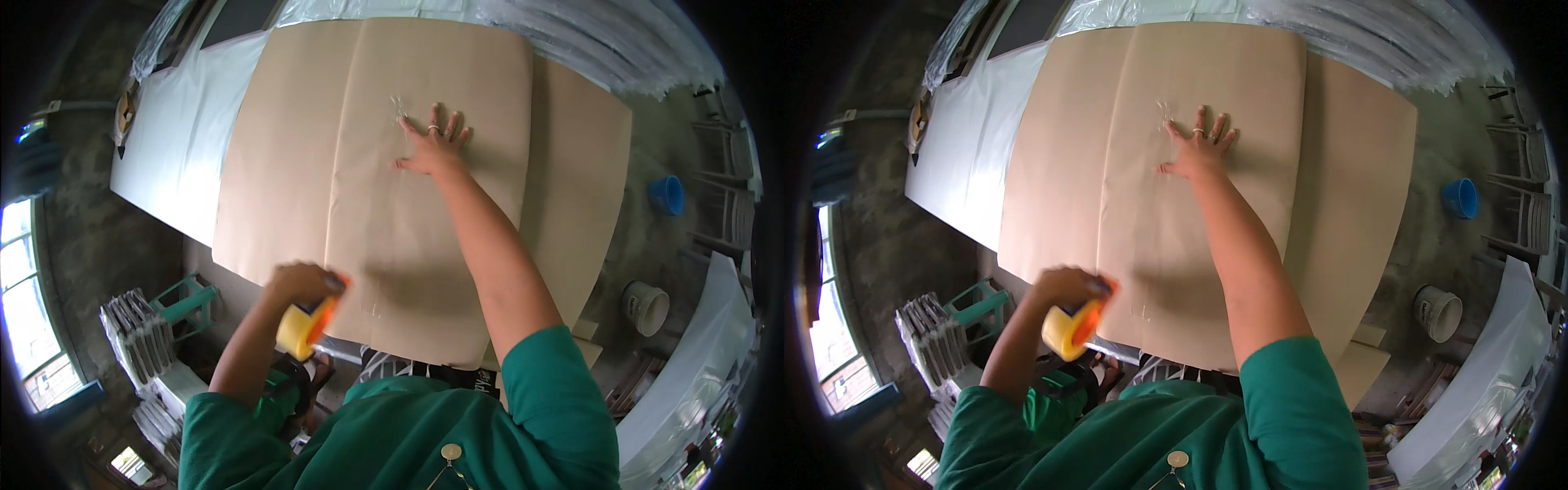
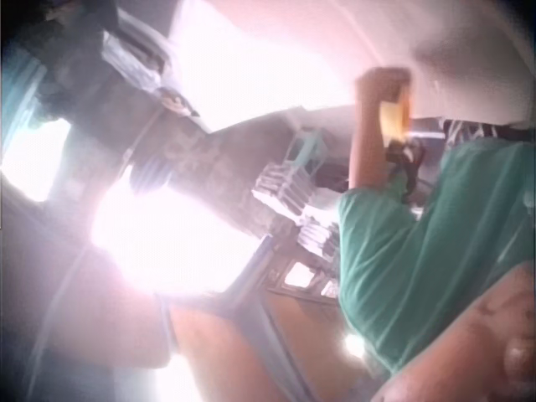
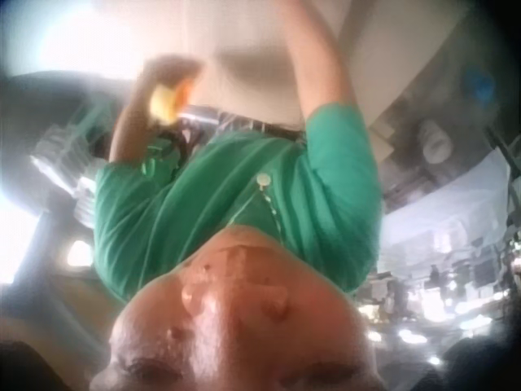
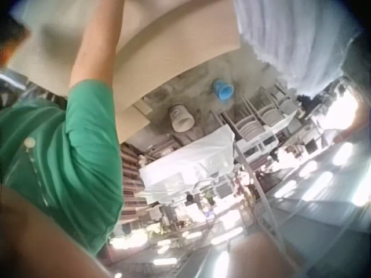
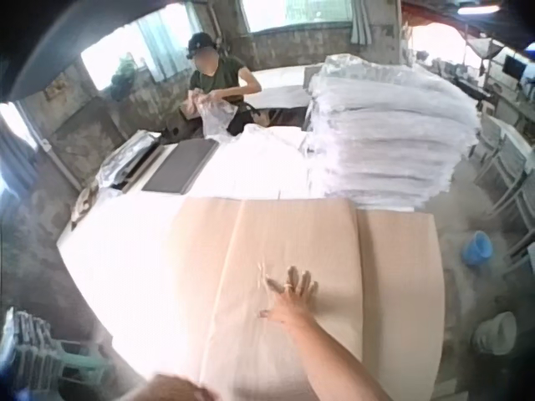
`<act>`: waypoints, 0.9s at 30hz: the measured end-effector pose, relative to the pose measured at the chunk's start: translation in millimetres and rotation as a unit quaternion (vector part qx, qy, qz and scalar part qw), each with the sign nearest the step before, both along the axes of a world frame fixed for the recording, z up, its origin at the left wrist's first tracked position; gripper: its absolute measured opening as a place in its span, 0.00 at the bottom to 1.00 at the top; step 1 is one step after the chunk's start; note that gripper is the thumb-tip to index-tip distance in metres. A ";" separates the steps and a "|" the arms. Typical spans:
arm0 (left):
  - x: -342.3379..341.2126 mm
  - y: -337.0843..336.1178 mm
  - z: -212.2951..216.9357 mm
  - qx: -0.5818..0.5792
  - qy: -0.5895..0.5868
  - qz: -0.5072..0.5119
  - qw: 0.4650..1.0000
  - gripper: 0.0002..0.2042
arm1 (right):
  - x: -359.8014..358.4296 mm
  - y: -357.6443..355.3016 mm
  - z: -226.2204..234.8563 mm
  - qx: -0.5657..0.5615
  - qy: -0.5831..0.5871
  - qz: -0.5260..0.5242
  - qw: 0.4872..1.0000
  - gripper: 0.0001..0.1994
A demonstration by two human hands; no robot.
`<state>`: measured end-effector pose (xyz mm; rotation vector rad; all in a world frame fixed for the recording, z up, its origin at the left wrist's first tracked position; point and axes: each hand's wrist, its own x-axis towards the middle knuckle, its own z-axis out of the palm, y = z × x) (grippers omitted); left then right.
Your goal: The person places a plastic-wrapped board onto a sheet of paper, folds the paper over the board, and applies tape using a dispenser to secure the packaging.
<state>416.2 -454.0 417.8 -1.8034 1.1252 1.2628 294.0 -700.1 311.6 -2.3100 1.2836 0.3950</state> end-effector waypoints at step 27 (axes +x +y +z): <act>-136.5 159.9 -138.2 -0.536 0.117 0.535 0.642 0.30 | -343.2 267.8 -44.1 0.111 -0.431 -0.378 0.812 0.26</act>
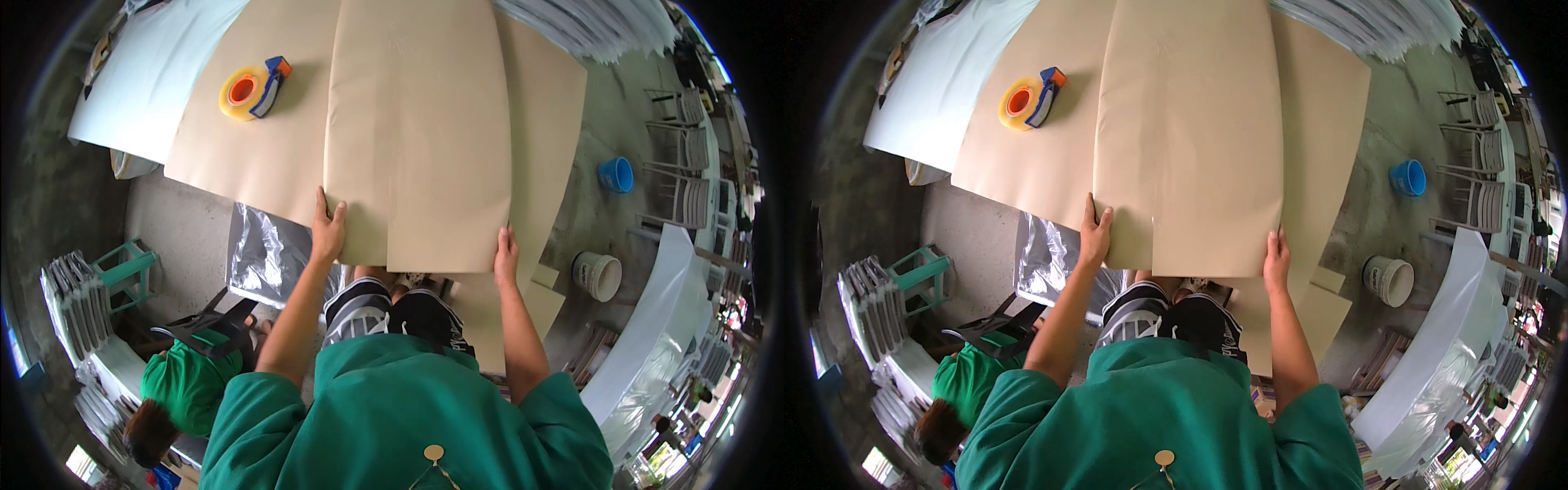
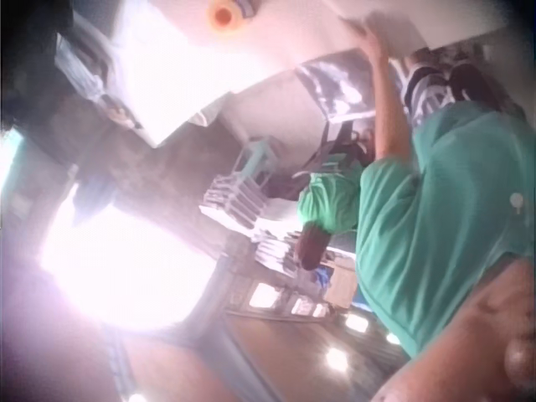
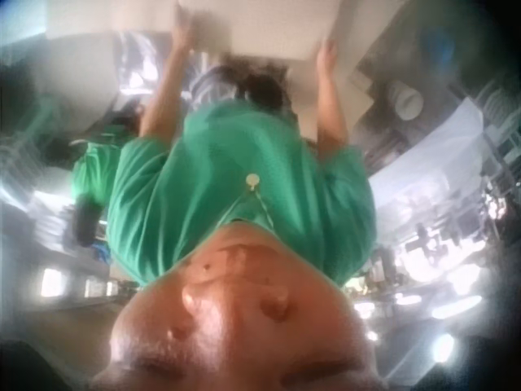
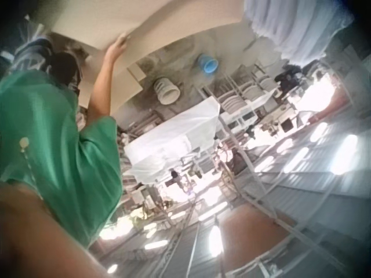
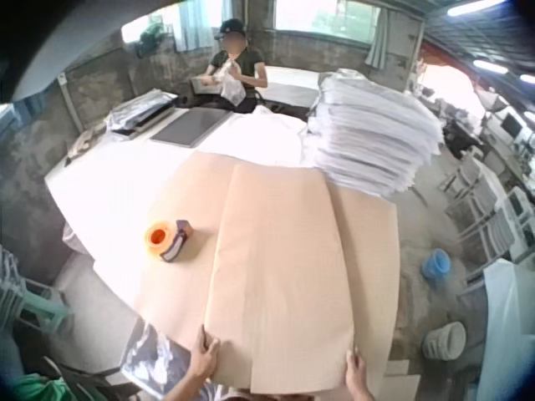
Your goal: The person places a plastic-wrapped board onto a sheet of paper, folds the paper over the board, and applies tape using a dispenser to secure the packaging.
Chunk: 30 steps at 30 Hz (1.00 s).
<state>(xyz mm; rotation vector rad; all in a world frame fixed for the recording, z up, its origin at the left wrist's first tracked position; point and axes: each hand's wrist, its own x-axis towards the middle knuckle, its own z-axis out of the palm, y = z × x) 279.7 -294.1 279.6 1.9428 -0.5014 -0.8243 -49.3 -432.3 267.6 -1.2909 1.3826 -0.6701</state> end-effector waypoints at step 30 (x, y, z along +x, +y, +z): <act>43.9 -20.2 2.9 0.168 0.388 -0.030 0.906 0.34 | -9.7 -55.6 27.5 0.001 0.207 0.097 0.973 0.31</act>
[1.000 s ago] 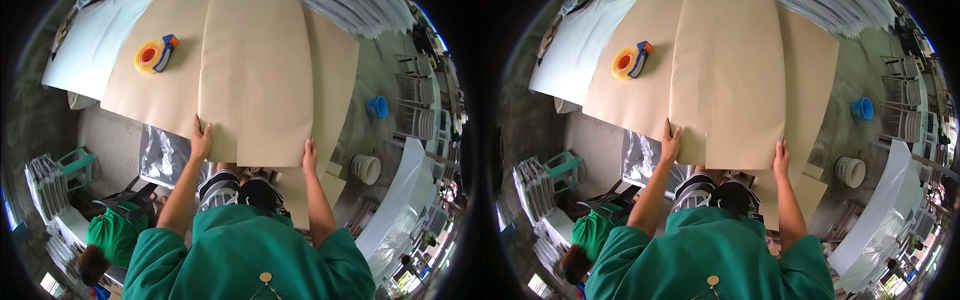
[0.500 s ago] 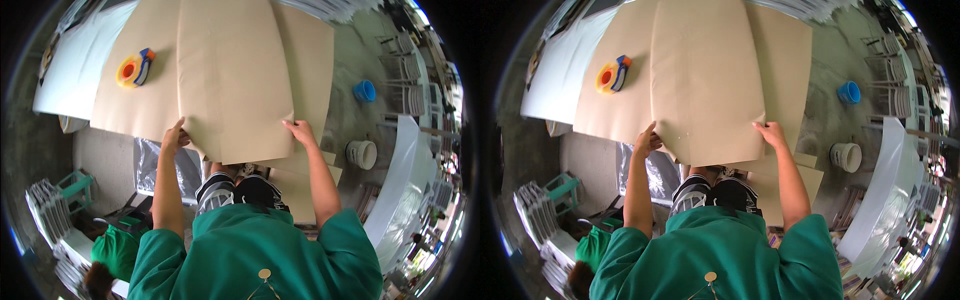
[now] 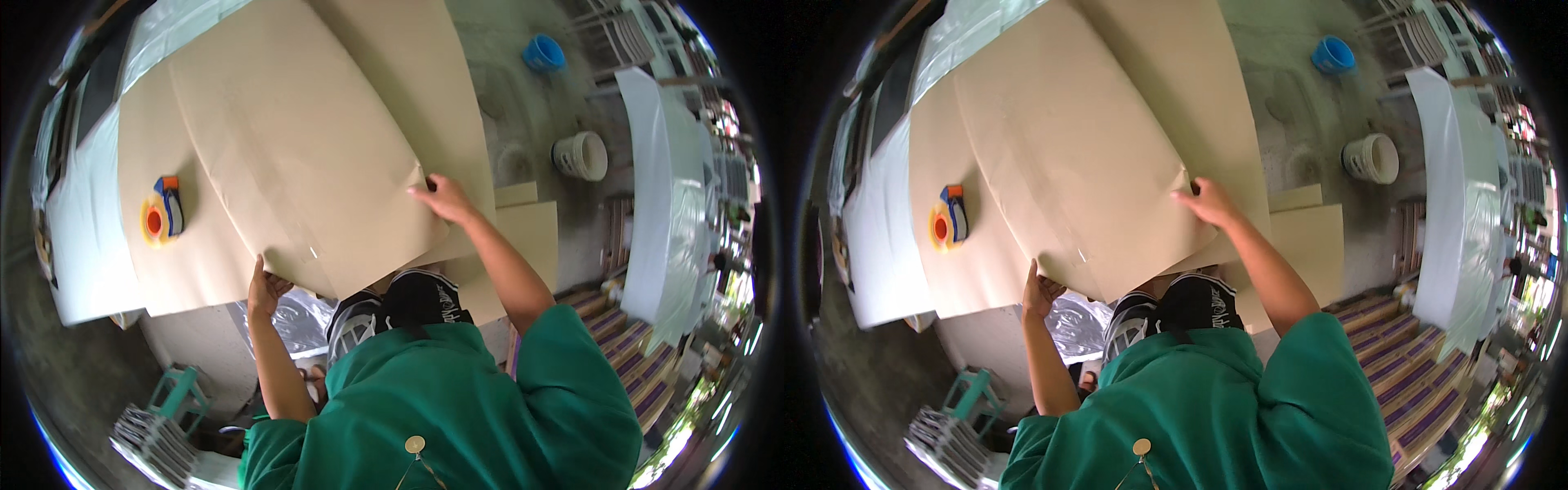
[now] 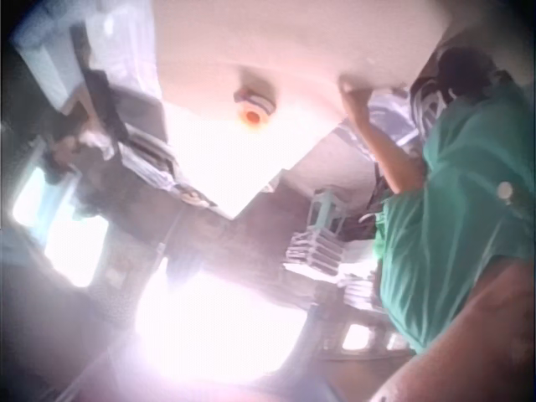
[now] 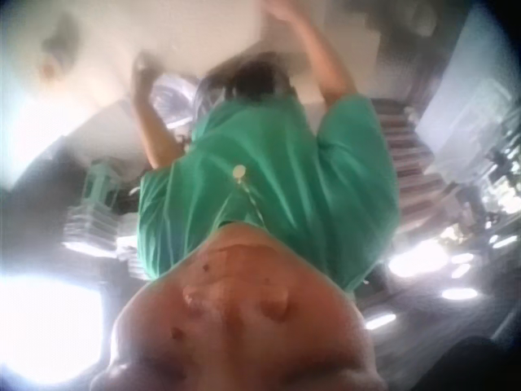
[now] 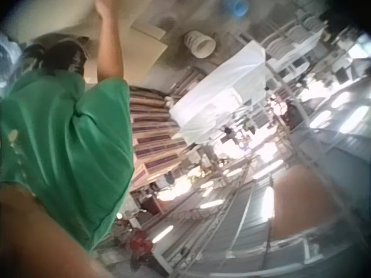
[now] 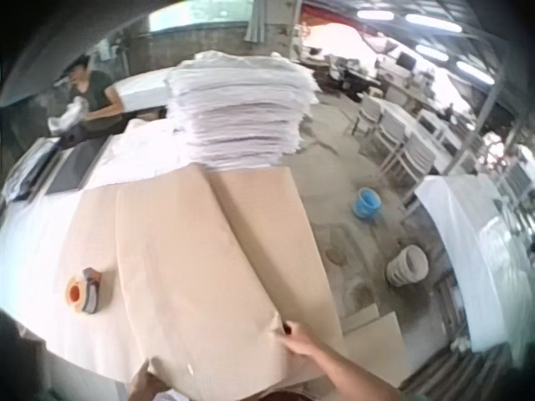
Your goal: The person places a plastic-wrapped board onto a sheet of paper, folds the paper over the board, and applies tape using a dispenser to secure the packaging.
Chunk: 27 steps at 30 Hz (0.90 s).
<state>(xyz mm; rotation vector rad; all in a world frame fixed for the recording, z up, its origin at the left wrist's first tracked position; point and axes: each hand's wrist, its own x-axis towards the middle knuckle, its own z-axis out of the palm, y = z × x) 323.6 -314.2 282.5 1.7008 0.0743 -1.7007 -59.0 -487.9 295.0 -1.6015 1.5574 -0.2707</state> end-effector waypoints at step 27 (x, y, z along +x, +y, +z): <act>-8.3 16.0 -17.5 -0.083 -0.047 0.024 0.995 0.21 | 23.3 41.2 -51.5 0.178 -0.477 -0.270 0.817 0.17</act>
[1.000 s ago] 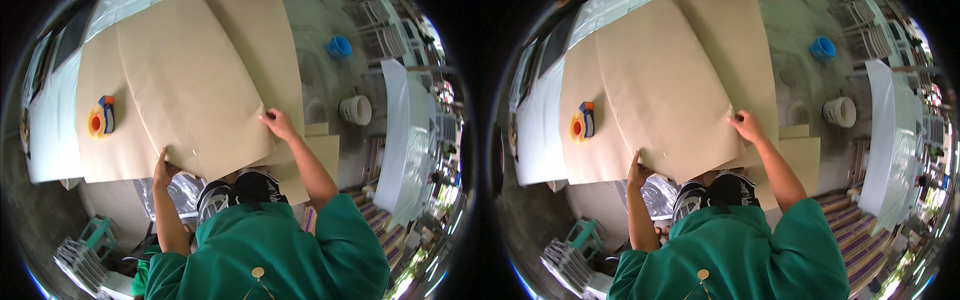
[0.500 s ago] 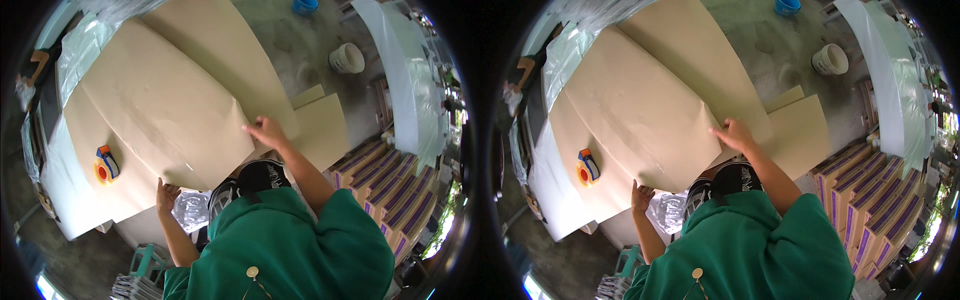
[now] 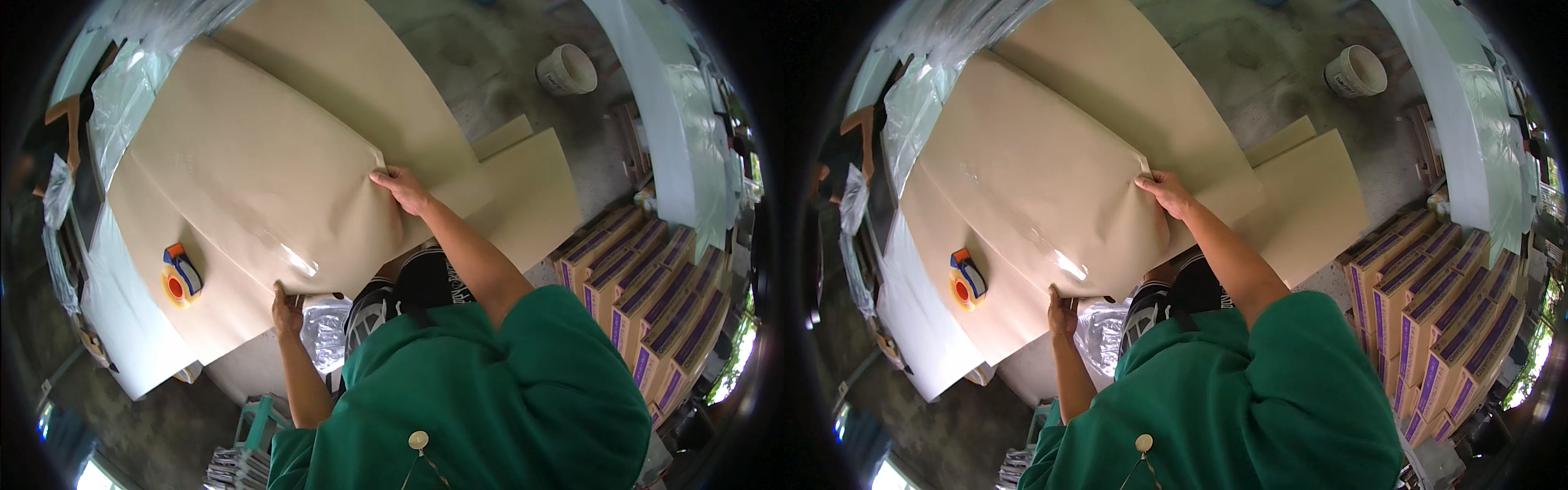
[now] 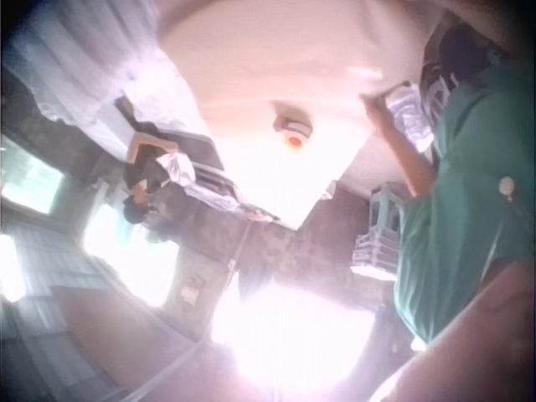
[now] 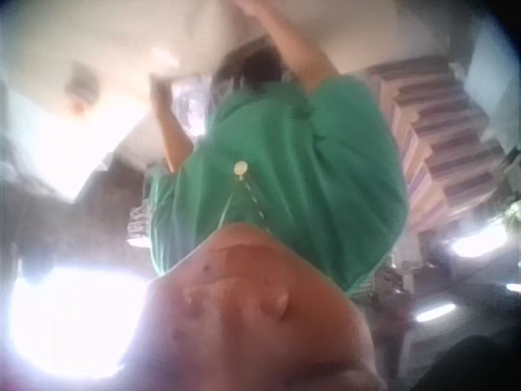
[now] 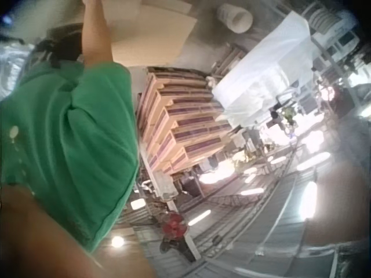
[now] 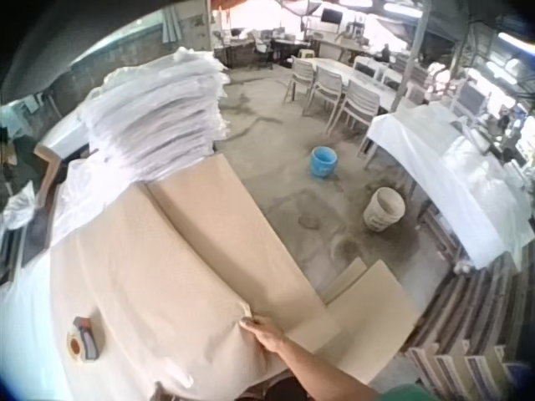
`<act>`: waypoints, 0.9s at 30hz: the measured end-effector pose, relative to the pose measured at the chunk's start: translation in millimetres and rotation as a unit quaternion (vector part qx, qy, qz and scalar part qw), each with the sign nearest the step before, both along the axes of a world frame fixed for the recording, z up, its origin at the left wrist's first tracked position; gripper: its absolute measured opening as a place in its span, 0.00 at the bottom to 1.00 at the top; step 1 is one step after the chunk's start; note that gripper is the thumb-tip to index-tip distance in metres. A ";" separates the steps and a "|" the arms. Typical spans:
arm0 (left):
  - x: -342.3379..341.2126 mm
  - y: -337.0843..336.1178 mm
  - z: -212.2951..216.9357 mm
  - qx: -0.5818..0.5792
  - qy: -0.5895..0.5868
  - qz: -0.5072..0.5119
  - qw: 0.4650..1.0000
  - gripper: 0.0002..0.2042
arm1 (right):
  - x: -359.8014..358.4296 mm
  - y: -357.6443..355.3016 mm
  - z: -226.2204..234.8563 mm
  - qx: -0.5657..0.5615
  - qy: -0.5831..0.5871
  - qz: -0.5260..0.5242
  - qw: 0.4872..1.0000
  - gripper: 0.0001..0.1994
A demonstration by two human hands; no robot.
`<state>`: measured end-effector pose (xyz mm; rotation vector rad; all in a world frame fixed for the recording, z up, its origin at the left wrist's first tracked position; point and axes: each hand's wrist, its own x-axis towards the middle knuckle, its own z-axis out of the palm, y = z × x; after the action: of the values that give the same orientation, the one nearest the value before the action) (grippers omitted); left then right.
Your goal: The person places a plastic-wrapped board onto a sheet of paper, folds the paper over the board, and applies tape using a dispenser to secure the packaging.
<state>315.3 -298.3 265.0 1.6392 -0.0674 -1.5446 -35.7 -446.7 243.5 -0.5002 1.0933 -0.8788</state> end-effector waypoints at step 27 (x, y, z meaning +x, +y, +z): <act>-168.8 -156.8 9.0 -0.254 -0.664 -0.576 0.403 0.33 | -26.6 -64.6 21.1 -0.287 0.553 0.293 0.726 0.32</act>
<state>146.5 -455.1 274.1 1.7715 -2.6729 -0.1722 -62.3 -511.2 264.6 -1.9617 1.5475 -0.2420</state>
